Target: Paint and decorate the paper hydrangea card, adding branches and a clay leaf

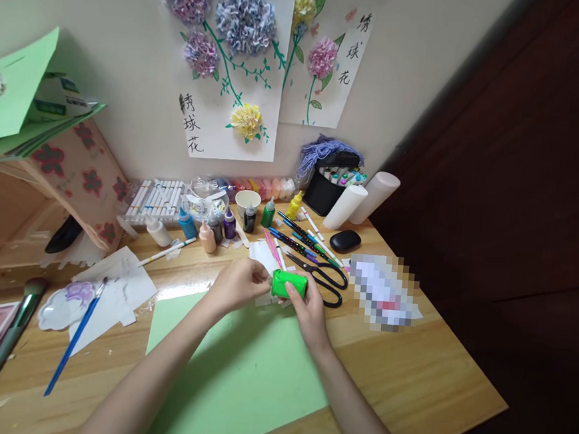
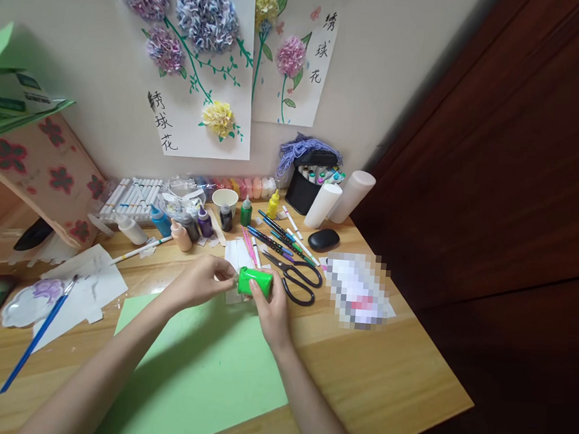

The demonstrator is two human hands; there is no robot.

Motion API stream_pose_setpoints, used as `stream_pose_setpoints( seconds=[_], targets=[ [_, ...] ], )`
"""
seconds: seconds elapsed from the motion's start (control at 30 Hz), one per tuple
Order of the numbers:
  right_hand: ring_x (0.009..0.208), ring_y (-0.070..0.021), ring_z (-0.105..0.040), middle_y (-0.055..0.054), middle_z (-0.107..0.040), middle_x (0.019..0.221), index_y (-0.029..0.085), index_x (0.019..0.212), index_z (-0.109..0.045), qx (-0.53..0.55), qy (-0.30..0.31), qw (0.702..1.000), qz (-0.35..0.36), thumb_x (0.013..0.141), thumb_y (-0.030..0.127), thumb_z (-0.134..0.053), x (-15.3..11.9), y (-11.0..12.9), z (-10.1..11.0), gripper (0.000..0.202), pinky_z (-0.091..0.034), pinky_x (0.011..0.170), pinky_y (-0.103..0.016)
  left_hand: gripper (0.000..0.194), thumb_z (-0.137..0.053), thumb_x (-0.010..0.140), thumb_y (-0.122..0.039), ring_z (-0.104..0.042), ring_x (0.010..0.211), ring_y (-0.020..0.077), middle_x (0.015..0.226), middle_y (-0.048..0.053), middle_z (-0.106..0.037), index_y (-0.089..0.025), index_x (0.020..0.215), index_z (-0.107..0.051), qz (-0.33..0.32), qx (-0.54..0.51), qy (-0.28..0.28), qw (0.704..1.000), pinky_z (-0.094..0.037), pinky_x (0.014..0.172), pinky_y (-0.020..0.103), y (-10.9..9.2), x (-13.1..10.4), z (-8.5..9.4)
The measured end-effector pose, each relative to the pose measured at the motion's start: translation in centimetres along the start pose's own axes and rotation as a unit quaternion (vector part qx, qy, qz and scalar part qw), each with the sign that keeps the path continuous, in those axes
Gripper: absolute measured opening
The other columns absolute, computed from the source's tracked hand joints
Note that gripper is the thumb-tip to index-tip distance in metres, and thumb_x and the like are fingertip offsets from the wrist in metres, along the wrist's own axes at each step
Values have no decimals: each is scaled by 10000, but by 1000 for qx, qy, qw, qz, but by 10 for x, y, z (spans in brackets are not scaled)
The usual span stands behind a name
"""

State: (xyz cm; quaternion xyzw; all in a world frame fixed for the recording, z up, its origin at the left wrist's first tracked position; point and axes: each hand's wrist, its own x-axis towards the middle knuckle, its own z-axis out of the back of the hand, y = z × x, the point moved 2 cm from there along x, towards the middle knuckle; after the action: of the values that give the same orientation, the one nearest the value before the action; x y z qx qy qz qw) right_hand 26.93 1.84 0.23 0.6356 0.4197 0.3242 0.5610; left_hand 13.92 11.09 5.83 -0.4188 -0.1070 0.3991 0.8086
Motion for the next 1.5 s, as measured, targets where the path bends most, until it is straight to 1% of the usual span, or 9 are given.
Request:
stream_pose_setpoints(
  seconds=[0.3,0.4,0.47,0.53,0.63,0.77,0.97,1.13,1.5],
  targets=[
    [642,-201,-596,-44,-662,710,191,785,-636,175,39,970,-163,678,484,-671,13,-5,13,314,-463,540,-307,109,-482,713,-210,-536,580,107,630,-5,-592,-152,686,-571,-28,-250,128,959,-439,607,228,-24,-4,-12],
    [530,-159,-521,-26,-608,619,192,692,-602,182,56,964,-186,696,504,-632,13,-9,7,313,-405,472,-281,88,-490,674,-218,-502,519,96,577,-16,-554,-156,642,-542,-2,-288,121,950,-424,553,223,-27,-3,-18],
    [550,-154,-510,-21,-595,648,196,732,-586,130,45,979,-148,735,527,-594,14,-9,5,331,-402,490,-277,82,-473,666,-228,-490,490,97,551,-23,-533,-165,629,-509,12,-283,94,954,-414,524,226,-24,-1,-21],
    [645,-163,-523,-14,-586,729,214,825,-556,26,-30,998,-56,760,525,-585,14,-6,9,319,-427,580,-289,81,-460,679,-241,-495,480,104,537,-34,-509,-176,635,-481,23,-270,54,961,-402,513,230,-19,0,-22],
    [779,-175,-485,-3,-530,805,240,827,-497,-135,-125,978,103,766,441,-624,11,5,18,245,-402,749,-310,104,-478,726,-267,-512,503,120,535,-45,-489,-189,659,-461,39,-223,-19,974,-374,532,235,-13,0,-22],
    [768,-190,-453,-13,-488,753,229,726,-471,-353,-20,904,240,841,318,-527,5,15,16,155,-362,734,-322,145,-454,798,-276,-517,568,141,597,-19,-547,-197,677,-464,14,-47,-84,995,-321,548,236,-18,-5,-24],
    [645,-170,-459,5,-484,653,231,697,-401,-462,47,854,236,867,238,-440,3,10,10,174,-330,609,-284,141,-399,835,-233,-532,626,170,693,14,-601,-206,709,-456,-1,86,-66,994,-289,537,252,-24,-8,-31],
    [580,-147,-453,17,-470,602,228,661,-390,-493,24,838,234,814,218,-483,-2,14,10,179,-309,573,-267,137,-384,841,-210,-572,668,193,743,34,-635,-210,746,-482,1,143,-39,989,-284,534,263,-21,-8,-35],
    [529,-118,-373,44,-395,541,213,611,-346,-446,73,879,153,732,182,-481,6,8,12,184,-247,539,-257,140,-395,829,-161,-612,704,215,775,56,-647,-197,760,-512,-24,171,-11,985,-275,534,268,-21,-7,-43]
  ],
)
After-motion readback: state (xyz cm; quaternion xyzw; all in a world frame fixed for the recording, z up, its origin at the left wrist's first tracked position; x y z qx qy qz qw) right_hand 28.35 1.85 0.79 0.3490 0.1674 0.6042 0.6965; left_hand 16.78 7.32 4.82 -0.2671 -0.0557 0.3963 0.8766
